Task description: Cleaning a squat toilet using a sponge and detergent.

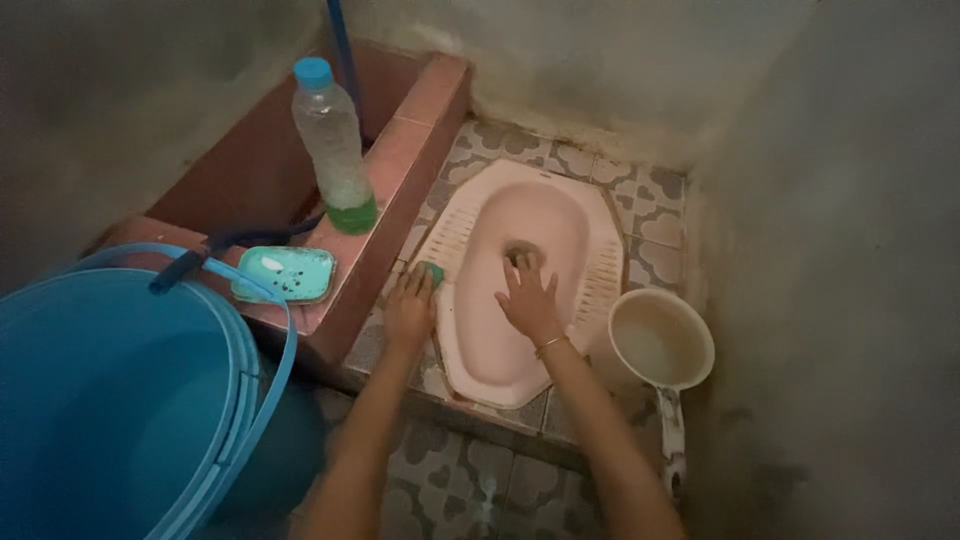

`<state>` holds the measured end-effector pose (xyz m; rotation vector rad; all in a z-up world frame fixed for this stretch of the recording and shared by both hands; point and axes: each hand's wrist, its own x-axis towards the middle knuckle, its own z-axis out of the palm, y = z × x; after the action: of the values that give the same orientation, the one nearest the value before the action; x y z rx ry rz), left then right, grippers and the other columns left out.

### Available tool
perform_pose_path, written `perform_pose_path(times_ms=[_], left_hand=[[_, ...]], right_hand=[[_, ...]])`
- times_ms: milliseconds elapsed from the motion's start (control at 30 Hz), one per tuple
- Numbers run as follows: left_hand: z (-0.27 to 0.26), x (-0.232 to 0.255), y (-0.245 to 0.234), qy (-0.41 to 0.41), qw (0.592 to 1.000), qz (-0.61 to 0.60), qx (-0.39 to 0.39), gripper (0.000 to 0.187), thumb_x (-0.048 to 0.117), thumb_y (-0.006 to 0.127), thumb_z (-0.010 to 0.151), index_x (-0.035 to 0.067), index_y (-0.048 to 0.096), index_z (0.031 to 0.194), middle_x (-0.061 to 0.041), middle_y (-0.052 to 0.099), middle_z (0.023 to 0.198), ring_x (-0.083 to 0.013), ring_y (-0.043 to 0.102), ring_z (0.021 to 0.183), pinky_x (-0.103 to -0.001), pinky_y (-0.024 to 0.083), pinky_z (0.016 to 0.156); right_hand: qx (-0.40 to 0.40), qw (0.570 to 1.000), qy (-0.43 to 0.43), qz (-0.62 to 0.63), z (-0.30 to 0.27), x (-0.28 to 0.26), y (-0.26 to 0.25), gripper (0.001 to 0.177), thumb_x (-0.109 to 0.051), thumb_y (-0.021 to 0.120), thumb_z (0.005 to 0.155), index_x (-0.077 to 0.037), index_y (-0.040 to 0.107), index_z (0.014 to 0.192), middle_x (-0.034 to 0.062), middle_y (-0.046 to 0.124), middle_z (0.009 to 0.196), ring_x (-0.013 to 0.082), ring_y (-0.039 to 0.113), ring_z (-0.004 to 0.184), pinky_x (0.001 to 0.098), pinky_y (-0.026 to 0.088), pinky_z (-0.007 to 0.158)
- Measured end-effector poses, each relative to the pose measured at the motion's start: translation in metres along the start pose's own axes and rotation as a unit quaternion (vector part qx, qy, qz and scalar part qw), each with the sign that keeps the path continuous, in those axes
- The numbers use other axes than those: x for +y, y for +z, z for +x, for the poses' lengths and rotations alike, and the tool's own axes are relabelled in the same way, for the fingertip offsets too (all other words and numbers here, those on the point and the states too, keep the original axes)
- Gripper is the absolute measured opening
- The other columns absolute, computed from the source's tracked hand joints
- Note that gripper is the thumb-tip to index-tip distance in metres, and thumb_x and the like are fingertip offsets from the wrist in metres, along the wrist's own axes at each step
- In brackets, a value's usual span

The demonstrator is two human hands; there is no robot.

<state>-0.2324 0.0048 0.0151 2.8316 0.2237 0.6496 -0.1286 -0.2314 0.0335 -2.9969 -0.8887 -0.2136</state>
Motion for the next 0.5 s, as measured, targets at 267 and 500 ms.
perform_pose_path(times_ms=[267, 500], left_hand=[[0.006, -0.009, 0.002, 0.012, 0.999, 0.018, 0.033, 0.052, 0.03, 0.056, 0.099, 0.004, 0.057, 0.144, -0.014, 0.05, 0.155, -0.0349, 0.048, 0.137, -0.048, 0.04, 0.115], [0.027, -0.033, 0.033, -0.014, 1.0, 0.026, 0.001, 0.055, 0.028, 0.055, 0.095, 0.008, 0.055, 0.146, -0.012, 0.048, 0.157, -0.0343, 0.047, 0.139, -0.048, 0.041, 0.112]], right_hand=[[0.018, 0.999, -0.024, 0.026, -0.005, -0.007, -0.008, 0.076, -0.049, 0.052, 0.1, -0.016, 0.025, 0.162, 0.0121, 0.026, 0.167, 0.0325, 0.016, 0.156, 0.0739, 0.018, 0.115], [0.02, 0.999, -0.04, 0.03, 0.005, -0.009, 0.003, 0.076, -0.05, 0.052, 0.099, -0.016, 0.025, 0.161, 0.0129, 0.026, 0.166, 0.0331, 0.017, 0.154, 0.072, 0.018, 0.116]])
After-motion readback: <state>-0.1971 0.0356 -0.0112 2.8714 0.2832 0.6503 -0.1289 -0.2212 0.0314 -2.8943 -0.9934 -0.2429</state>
